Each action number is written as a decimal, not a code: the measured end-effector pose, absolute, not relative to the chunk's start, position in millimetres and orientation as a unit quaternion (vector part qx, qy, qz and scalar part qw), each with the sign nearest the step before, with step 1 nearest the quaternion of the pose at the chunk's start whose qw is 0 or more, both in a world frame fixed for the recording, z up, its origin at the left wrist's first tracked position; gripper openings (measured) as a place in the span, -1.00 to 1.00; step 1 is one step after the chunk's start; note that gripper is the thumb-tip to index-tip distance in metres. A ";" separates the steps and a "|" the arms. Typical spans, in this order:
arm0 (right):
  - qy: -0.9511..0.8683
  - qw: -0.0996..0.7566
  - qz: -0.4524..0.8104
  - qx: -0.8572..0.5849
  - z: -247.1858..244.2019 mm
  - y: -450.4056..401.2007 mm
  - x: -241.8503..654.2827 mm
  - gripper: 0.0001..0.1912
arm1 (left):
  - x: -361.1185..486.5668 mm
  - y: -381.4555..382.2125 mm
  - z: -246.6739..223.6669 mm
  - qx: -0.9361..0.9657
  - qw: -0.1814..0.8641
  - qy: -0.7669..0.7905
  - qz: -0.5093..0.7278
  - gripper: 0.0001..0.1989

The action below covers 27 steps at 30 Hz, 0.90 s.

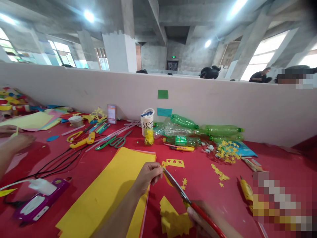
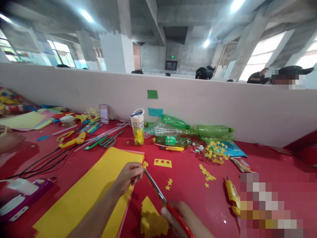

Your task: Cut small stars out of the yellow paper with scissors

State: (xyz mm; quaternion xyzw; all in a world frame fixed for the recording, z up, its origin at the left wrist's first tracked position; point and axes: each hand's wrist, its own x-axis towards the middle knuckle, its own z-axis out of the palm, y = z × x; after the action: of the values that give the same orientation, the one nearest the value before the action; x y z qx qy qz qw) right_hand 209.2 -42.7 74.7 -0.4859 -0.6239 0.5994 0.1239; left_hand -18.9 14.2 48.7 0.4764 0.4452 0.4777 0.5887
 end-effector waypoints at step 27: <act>-0.574 0.150 0.623 -0.509 77.9 -45.6 203.7 -0.42 | -17.9 14.1 45.7 0.515 0.553 0.434 0.491 -0.72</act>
State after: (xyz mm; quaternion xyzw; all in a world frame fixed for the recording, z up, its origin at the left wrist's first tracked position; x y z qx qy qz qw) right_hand 203.7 -45.6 77.9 -0.5086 -0.5745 0.6235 0.1502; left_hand -17.9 14.1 45.7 0.5149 0.4344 0.4905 0.5528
